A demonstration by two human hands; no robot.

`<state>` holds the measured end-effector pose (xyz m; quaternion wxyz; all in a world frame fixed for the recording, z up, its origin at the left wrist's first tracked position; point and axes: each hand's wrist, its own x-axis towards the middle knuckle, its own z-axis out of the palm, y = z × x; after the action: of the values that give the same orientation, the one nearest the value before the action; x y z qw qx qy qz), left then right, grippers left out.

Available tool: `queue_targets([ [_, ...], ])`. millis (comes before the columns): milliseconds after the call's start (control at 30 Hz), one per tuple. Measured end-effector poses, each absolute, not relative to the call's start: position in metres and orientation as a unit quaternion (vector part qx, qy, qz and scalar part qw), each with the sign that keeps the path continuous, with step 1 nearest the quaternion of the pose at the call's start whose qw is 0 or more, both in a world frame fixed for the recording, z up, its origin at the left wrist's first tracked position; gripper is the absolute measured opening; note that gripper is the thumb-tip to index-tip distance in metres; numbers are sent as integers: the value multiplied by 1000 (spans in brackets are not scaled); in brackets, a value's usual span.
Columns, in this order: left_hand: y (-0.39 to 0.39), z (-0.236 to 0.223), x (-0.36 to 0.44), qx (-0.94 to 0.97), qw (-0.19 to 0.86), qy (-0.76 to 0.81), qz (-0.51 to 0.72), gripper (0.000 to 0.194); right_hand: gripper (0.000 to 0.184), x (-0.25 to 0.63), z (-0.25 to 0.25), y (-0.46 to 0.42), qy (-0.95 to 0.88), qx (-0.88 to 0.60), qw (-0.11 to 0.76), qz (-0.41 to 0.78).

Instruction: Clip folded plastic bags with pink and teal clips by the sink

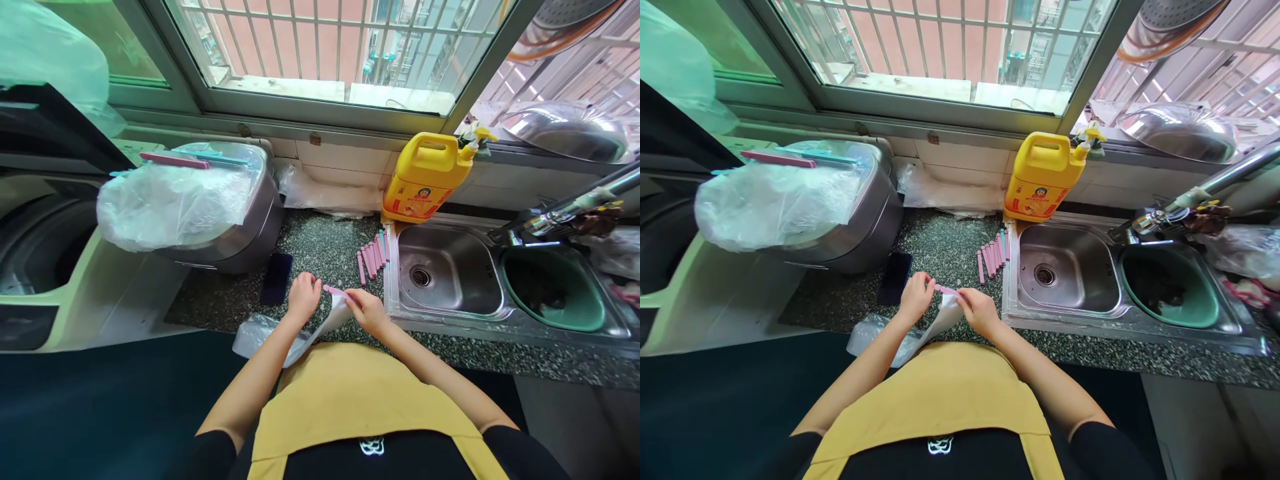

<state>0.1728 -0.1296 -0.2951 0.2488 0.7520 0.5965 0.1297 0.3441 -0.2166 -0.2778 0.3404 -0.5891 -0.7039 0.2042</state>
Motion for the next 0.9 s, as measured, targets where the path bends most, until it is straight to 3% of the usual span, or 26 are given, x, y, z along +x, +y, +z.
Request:
queue_targets([
  [67,-117,-306,167,752,151,634,102,19,21,342,-283,-216,-700,-595,337,209],
  [200,-93,-327,142,700,52,707,84,33,20,343,-289,-219,-693,-602,329,222],
  [333,-81,-337,132,649,32,759,38,42,20,345,-289,-220,-685,-610,328,227],
  [533,-84,-341,135,652,22,757,45,36,21,344,-287,-216,-681,-613,332,224],
  [667,-84,-333,135,650,58,755,70,39,21,344,-287,-214,-683,-610,338,217],
  [767,-95,-318,143,668,118,716,166,42,21,347,-289,-215,-686,-608,340,211],
  [900,-126,-298,166,676,444,536,242,34,20,348,-291,-216,-691,-609,337,195],
])
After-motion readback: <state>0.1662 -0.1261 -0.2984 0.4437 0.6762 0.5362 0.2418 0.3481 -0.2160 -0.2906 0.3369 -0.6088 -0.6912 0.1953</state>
